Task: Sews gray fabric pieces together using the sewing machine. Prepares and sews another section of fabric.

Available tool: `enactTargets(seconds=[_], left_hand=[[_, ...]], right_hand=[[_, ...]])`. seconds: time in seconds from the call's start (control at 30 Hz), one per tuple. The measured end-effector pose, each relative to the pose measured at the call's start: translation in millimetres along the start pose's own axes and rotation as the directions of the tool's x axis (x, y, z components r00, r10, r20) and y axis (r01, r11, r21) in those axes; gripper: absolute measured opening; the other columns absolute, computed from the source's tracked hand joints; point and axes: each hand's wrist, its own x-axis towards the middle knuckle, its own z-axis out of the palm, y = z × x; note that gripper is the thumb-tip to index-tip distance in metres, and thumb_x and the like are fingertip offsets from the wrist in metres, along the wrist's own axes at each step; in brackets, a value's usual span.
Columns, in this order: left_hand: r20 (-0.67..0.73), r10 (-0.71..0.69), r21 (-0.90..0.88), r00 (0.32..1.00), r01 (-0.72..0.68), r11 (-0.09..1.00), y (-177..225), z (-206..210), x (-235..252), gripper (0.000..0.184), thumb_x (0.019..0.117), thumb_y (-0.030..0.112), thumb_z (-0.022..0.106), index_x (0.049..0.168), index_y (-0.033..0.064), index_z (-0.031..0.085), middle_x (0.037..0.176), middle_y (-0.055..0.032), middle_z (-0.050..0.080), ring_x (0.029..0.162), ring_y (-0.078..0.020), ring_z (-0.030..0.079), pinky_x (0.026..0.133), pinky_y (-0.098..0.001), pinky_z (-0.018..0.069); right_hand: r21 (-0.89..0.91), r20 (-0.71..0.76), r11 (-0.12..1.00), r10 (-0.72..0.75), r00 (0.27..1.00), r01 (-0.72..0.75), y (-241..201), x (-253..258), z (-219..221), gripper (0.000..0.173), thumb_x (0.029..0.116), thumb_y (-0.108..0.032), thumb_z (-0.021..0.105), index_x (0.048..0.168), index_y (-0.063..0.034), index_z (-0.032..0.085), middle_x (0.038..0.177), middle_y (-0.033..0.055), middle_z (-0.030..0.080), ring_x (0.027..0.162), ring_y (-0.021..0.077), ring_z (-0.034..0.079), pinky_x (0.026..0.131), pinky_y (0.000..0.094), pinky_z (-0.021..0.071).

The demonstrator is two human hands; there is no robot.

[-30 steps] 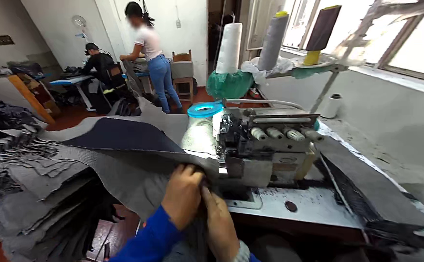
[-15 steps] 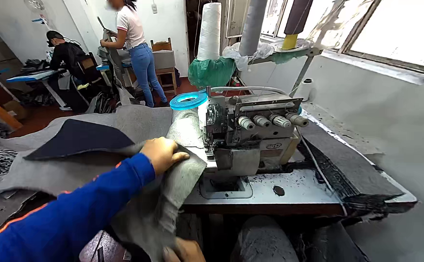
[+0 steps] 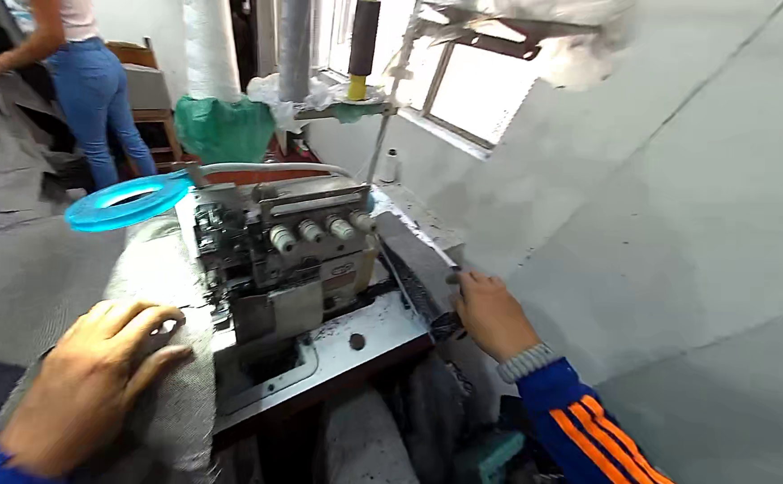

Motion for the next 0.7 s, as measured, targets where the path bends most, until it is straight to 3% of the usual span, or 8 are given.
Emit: enactTargets(seconds=[0.07,0.2,0.3,0.4,0.47,0.57,0.63,0.7], left_hand=[[0.087,0.002,0.026,0.996,-0.004,1.000,-1,-3,5,0.061,0.0977,0.058,0.044,0.105,0.0043,0.071,0.093,-0.0153,0.068,0.083,-0.0362,0.067,0.071,-0.0544,0.0532],[0.070,0.009,0.126,0.998,-0.017,0.992,19,0,10,0.052,0.0998,0.045,0.048,0.093,-0.0036,0.067,0.077,-0.0206,0.062,0.070,-0.0437,0.065,0.062,-0.0581,0.0506],[0.021,-0.074,0.178,0.997,0.069,0.982,23,4,6,0.067,0.1006,0.057,0.039,0.100,-0.0029,0.068,0.081,-0.0205,0.061,0.067,-0.0423,0.064,0.056,-0.0551,0.0495],[-0.003,-0.172,0.139,0.985,0.171,0.975,20,0,1,0.066,0.0918,0.064,0.049,0.098,0.0015,0.069,0.076,-0.0166,0.063,0.060,-0.0378,0.064,0.049,-0.0545,0.0482],[-0.065,-0.128,-0.021,0.990,0.127,0.992,12,0,1,0.046,0.0864,0.052,0.062,0.085,0.0075,0.072,0.064,-0.0047,0.062,0.051,-0.0213,0.060,0.046,-0.0433,0.0474],[-0.141,-0.033,-0.248,0.989,-0.003,0.969,12,-11,5,0.024,0.0921,0.034,0.066,0.081,0.0154,0.076,0.074,0.0087,0.067,0.068,0.0027,0.061,0.063,-0.0179,0.0524],[-0.155,-0.019,-0.351,0.988,-0.037,0.936,26,-26,9,0.017,0.0920,0.025,0.068,0.085,0.0133,0.079,0.083,0.0080,0.068,0.083,0.0016,0.062,0.077,-0.0154,0.0513],[-0.141,-0.049,-0.423,0.989,-0.015,0.906,39,-35,9,0.015,0.0930,0.023,0.069,0.088,0.0138,0.080,0.091,0.0077,0.071,0.093,-0.0001,0.064,0.085,-0.0165,0.0521]], right_hand=[[-0.059,0.097,0.996,0.065,0.993,-0.059,5,2,6,0.031,0.0989,-0.004,0.060,0.128,0.0064,0.062,0.128,0.0316,0.059,0.118,0.0531,0.057,0.095,0.0654,0.0493],[-0.080,0.147,0.996,-0.011,0.989,0.023,4,4,10,0.022,0.1003,-0.003,0.058,0.117,0.0086,0.065,0.119,0.0284,0.063,0.116,0.0465,0.060,0.098,0.0582,0.0492],[-0.029,0.157,0.989,-0.136,0.978,0.142,8,9,0,0.020,0.1004,-0.006,0.059,0.113,0.0069,0.067,0.113,0.0256,0.064,0.108,0.0428,0.063,0.096,0.0564,0.0502],[-0.065,-0.212,0.940,-0.340,0.916,0.334,11,3,-10,0.015,0.0944,-0.003,0.065,0.107,0.0049,0.067,0.093,0.0224,0.069,0.082,0.0402,0.071,0.072,0.0585,0.0580],[-0.088,-0.501,0.870,-0.460,0.733,0.486,-5,-3,-20,0.020,0.0886,-0.003,0.065,0.107,0.0051,0.067,0.085,0.0197,0.069,0.067,0.0350,0.069,0.059,0.0534,0.0572],[0.127,-0.710,0.710,-0.422,0.564,0.692,-67,-22,-18,0.027,0.0930,-0.015,0.063,0.114,0.0020,0.065,0.096,0.0101,0.070,0.079,0.0113,0.065,0.072,0.0284,0.0561],[0.370,-0.728,0.528,-0.346,0.592,0.764,-118,-40,6,0.017,0.0963,-0.016,0.065,0.108,-0.0038,0.067,0.100,-0.0013,0.071,0.091,-0.0013,0.066,0.084,0.0188,0.0573],[0.541,-0.678,0.383,-0.327,0.658,0.749,-170,-56,37,0.010,0.0987,-0.012,0.062,0.103,-0.0048,0.067,0.096,-0.0037,0.072,0.091,-0.0036,0.067,0.082,0.0164,0.0574]])
